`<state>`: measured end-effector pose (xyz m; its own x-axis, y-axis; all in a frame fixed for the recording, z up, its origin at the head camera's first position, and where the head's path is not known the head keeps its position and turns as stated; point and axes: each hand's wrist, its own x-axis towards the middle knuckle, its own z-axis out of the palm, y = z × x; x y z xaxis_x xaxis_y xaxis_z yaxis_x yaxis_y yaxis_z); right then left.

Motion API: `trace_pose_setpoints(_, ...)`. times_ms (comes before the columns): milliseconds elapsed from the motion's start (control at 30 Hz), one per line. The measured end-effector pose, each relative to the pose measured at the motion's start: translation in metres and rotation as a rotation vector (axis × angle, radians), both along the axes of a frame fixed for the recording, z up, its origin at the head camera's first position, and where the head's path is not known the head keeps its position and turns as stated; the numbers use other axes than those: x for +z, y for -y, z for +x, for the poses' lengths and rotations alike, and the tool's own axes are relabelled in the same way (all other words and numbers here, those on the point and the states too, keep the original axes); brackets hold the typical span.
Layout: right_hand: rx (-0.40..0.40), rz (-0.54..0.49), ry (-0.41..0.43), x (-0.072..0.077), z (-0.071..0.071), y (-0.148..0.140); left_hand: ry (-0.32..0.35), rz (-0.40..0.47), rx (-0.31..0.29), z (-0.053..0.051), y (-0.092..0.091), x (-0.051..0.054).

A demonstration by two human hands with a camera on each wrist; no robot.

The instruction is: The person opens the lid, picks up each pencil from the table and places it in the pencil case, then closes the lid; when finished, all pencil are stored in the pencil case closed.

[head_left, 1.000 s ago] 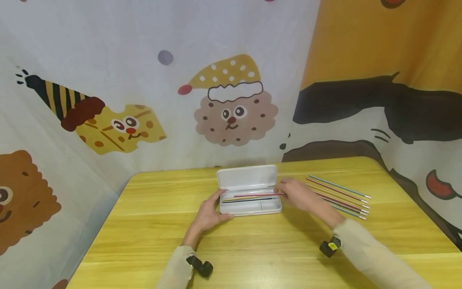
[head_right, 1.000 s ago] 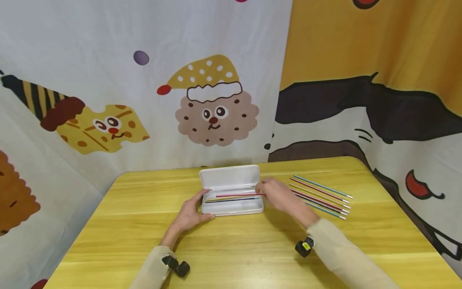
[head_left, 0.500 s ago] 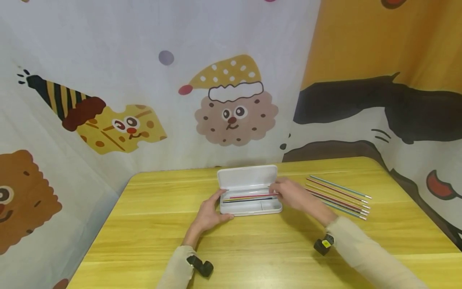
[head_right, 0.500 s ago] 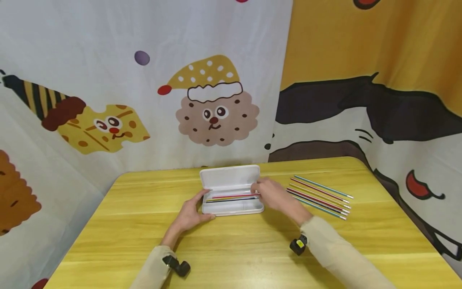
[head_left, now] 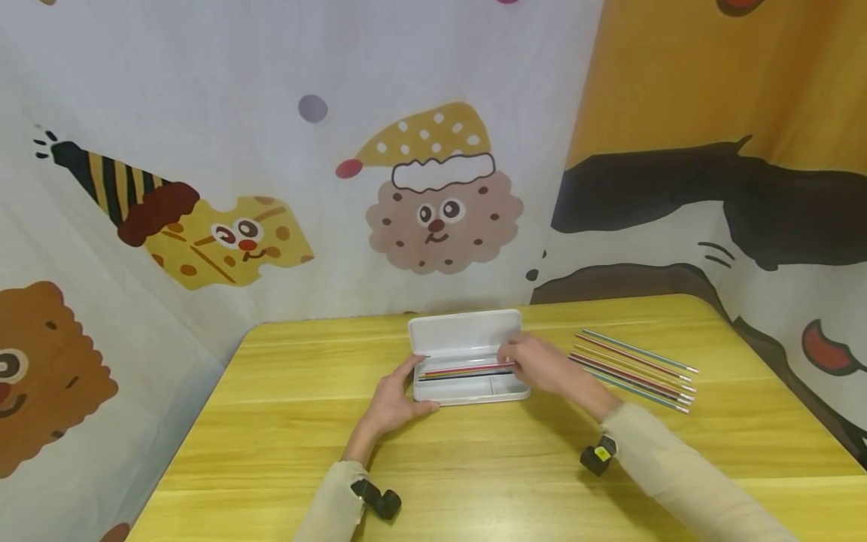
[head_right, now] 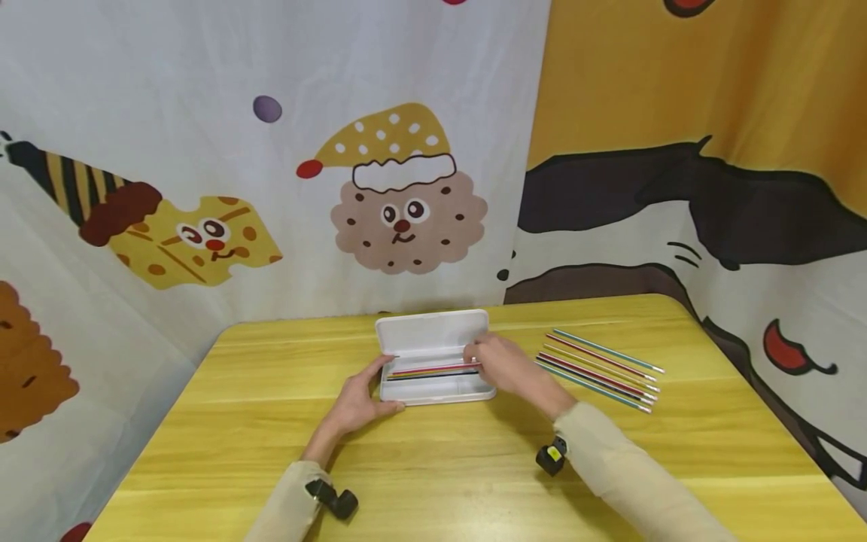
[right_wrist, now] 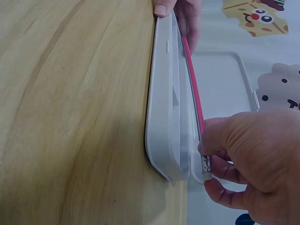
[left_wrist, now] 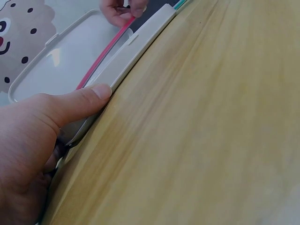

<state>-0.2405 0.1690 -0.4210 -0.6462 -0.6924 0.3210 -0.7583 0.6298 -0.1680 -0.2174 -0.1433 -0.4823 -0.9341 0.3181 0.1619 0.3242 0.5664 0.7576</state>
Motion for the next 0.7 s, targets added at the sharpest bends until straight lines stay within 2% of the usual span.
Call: trace_pose_setpoints(700,0.007,0.027,0.003,-0.0094,-0.0082,0.0088,-0.003,-0.004,0.003,-0.0009,-0.0003,-0.0016)
